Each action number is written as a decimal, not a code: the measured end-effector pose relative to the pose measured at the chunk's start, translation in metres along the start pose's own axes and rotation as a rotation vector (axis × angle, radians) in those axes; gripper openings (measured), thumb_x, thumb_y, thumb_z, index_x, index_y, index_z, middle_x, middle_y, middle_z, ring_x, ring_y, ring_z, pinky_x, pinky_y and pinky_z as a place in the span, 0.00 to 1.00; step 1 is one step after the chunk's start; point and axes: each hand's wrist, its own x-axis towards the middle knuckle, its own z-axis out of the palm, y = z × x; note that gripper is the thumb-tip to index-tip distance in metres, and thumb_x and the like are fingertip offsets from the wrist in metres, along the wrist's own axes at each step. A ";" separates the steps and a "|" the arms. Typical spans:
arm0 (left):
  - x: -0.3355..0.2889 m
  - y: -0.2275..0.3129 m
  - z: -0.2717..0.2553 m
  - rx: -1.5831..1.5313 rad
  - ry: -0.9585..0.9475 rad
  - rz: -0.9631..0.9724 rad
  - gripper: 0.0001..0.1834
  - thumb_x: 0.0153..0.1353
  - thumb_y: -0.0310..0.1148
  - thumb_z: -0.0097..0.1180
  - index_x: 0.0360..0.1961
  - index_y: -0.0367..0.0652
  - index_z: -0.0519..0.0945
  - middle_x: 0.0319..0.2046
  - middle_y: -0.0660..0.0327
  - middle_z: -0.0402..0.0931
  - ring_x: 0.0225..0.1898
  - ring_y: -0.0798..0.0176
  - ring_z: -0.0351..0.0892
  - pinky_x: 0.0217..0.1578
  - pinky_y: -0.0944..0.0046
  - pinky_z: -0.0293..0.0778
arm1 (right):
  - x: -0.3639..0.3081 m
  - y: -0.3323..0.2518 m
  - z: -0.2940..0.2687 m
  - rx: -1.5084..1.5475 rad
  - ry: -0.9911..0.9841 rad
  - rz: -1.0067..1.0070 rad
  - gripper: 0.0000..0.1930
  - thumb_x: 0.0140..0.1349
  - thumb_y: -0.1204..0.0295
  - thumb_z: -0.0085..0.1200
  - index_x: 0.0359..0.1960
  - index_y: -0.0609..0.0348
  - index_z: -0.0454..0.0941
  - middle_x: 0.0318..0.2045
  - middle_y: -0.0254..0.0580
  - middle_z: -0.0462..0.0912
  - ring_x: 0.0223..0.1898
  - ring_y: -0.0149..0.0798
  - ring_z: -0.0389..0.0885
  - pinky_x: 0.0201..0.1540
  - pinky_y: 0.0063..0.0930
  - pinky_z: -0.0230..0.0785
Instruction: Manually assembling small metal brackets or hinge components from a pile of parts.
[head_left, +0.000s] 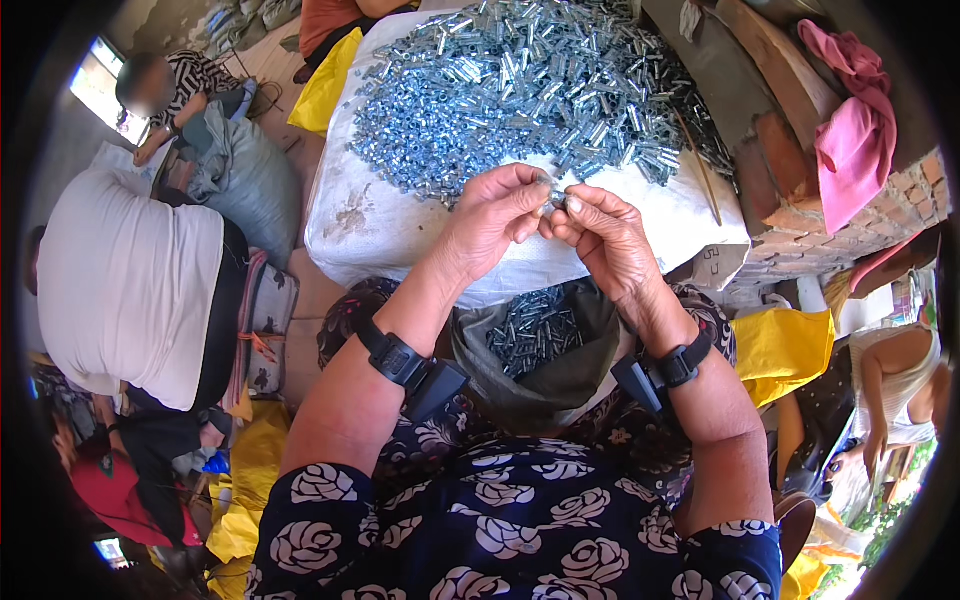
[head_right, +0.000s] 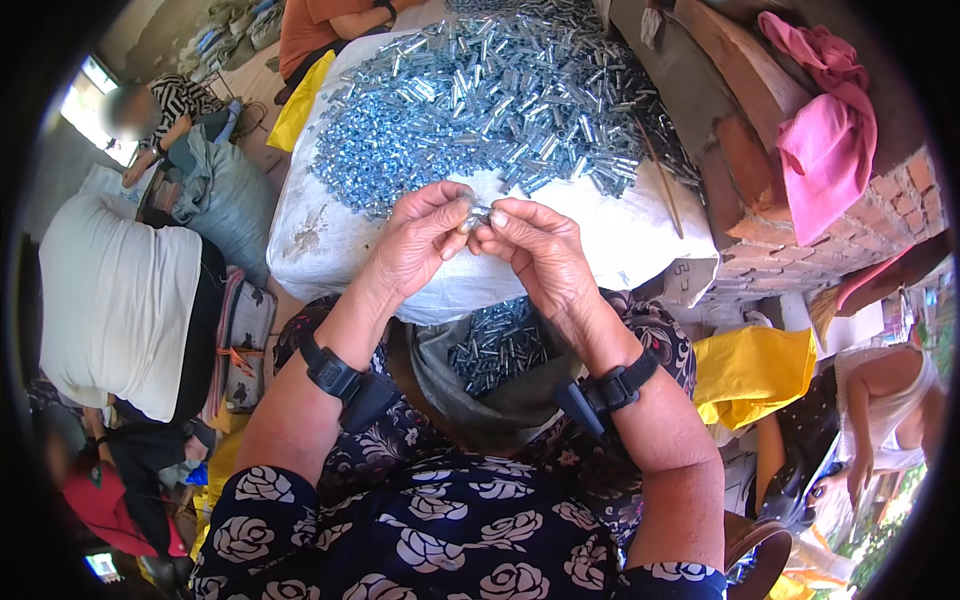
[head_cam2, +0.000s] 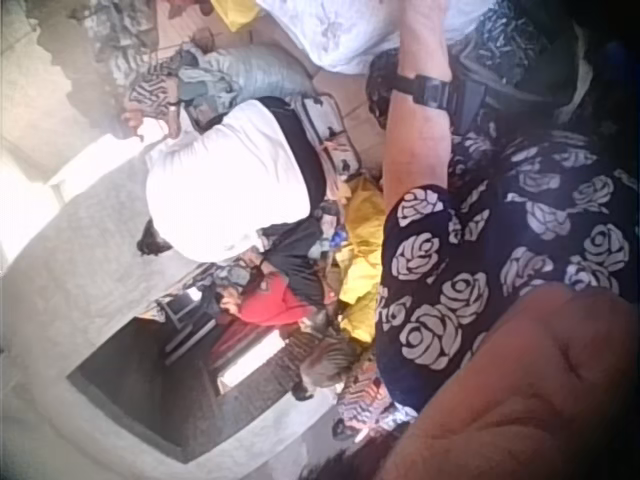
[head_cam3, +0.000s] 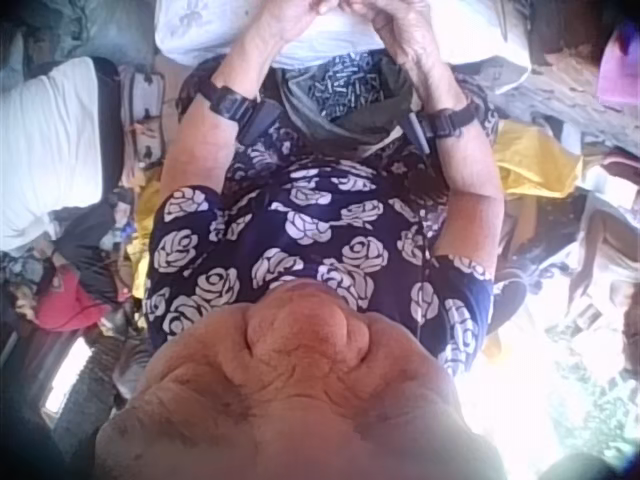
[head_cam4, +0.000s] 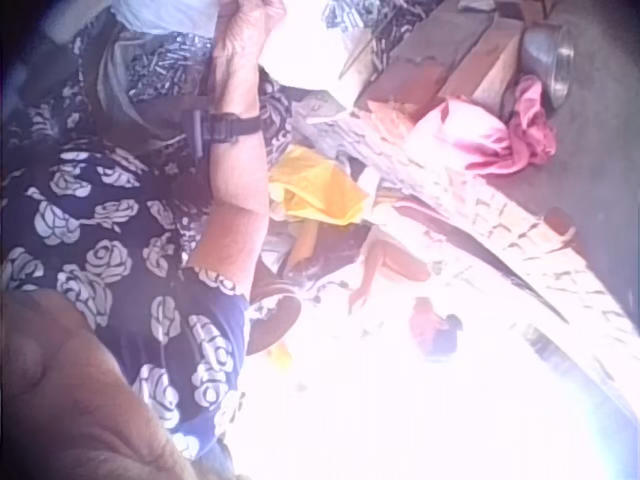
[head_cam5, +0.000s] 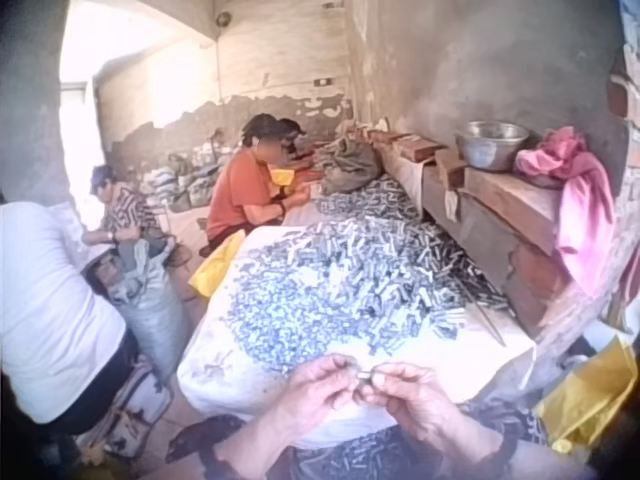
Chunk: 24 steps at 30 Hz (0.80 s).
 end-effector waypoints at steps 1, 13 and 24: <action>-0.001 -0.001 0.001 0.000 0.010 0.007 0.07 0.62 0.27 0.53 0.39 0.34 0.76 0.27 0.64 0.74 0.21 0.75 0.67 0.21 0.77 0.62 | 0.000 0.000 -0.001 0.002 -0.038 0.012 0.08 0.58 0.80 0.56 0.40 0.67 0.78 0.31 0.47 0.83 0.31 0.38 0.83 0.39 0.26 0.79; -0.002 0.031 -0.007 0.548 0.253 0.119 0.08 0.59 0.31 0.57 0.29 0.36 0.79 0.21 0.63 0.76 0.21 0.74 0.71 0.24 0.74 0.67 | -0.009 -0.034 -0.012 -0.946 -0.236 0.111 0.09 0.54 0.75 0.63 0.37 0.64 0.83 0.29 0.35 0.84 0.31 0.26 0.79 0.38 0.20 0.72; 0.041 0.009 -0.035 1.996 0.183 0.496 0.09 0.50 0.24 0.54 0.32 0.41 0.83 0.30 0.57 0.79 0.37 0.56 0.75 0.41 0.58 0.67 | 0.061 -0.017 -0.031 -1.585 -0.009 -0.541 0.10 0.51 0.78 0.55 0.36 0.58 0.82 0.36 0.45 0.82 0.37 0.45 0.81 0.41 0.34 0.73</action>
